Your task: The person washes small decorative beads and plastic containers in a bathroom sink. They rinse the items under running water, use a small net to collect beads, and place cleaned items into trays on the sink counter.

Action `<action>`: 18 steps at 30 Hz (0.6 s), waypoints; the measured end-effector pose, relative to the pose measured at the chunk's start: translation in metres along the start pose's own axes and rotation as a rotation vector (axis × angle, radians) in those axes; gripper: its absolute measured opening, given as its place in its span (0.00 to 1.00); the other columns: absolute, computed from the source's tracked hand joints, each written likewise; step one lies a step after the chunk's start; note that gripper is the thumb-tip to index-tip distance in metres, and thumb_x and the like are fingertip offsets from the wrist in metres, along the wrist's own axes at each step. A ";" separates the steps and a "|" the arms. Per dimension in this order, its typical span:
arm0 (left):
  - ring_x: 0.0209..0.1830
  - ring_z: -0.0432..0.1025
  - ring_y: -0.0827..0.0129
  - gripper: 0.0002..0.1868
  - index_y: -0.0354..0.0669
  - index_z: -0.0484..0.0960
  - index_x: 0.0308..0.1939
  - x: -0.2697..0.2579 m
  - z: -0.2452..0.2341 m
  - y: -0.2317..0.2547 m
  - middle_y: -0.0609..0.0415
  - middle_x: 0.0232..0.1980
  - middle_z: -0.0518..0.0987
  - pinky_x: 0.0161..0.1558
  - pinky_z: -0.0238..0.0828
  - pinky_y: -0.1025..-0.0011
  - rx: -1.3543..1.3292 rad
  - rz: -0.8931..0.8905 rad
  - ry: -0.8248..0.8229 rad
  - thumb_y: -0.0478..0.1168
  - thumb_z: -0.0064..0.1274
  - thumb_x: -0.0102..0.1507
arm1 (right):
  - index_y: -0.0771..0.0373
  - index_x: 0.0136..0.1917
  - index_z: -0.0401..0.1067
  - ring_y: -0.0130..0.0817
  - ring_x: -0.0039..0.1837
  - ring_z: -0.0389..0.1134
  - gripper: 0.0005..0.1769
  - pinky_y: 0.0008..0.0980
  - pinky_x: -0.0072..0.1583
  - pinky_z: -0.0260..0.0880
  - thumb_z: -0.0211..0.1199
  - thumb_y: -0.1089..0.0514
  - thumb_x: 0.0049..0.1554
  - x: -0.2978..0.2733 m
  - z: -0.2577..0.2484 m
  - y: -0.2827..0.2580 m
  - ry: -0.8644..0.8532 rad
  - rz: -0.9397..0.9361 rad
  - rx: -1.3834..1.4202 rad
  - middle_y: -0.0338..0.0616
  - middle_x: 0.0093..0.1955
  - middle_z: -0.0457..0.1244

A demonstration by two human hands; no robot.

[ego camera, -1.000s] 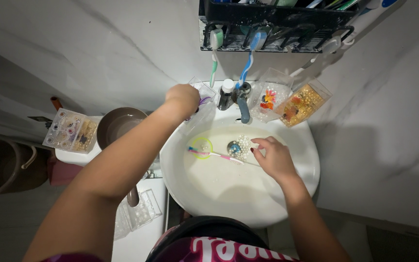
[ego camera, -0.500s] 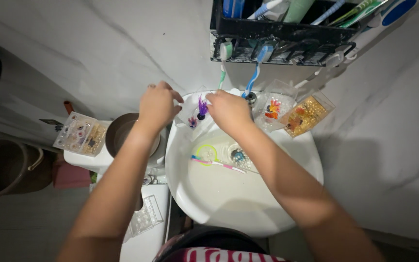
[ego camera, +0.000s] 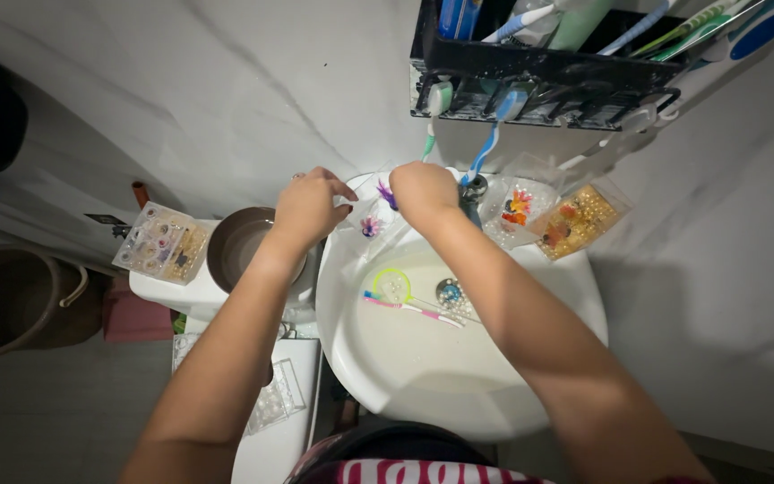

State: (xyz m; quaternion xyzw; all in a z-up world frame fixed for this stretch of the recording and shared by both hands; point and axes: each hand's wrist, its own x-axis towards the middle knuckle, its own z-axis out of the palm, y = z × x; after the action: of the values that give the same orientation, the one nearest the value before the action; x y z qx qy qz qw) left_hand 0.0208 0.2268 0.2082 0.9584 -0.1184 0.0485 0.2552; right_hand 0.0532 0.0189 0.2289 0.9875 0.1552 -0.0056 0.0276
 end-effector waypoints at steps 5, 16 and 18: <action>0.54 0.72 0.50 0.13 0.59 0.90 0.42 0.005 -0.005 0.008 0.56 0.53 0.80 0.55 0.71 0.58 -0.001 0.025 -0.041 0.43 0.67 0.53 | 0.52 0.42 0.82 0.52 0.46 0.72 0.08 0.49 0.48 0.72 0.62 0.59 0.52 -0.018 -0.029 0.001 0.083 0.017 0.225 0.49 0.42 0.71; 0.41 0.77 0.53 0.19 0.40 0.86 0.47 -0.003 -0.010 0.062 0.47 0.45 0.82 0.45 0.74 0.62 -0.447 0.278 0.016 0.42 0.68 0.54 | 0.53 0.48 0.82 0.48 0.46 0.72 0.07 0.44 0.47 0.71 0.66 0.54 0.57 -0.100 -0.077 0.013 0.450 -0.085 0.436 0.44 0.46 0.71; 0.35 0.78 0.58 0.14 0.40 0.86 0.44 -0.012 -0.003 0.074 0.48 0.40 0.83 0.39 0.75 0.64 -0.515 0.221 -0.083 0.42 0.66 0.57 | 0.54 0.48 0.81 0.47 0.45 0.72 0.07 0.42 0.45 0.71 0.67 0.55 0.56 -0.119 -0.080 0.016 0.477 -0.084 0.477 0.44 0.45 0.71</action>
State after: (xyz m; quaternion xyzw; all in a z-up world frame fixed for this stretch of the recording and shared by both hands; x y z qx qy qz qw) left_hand -0.0096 0.1689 0.2441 0.8445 -0.2411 0.0052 0.4782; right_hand -0.0548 -0.0283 0.3118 0.9324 0.1924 0.1883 -0.2414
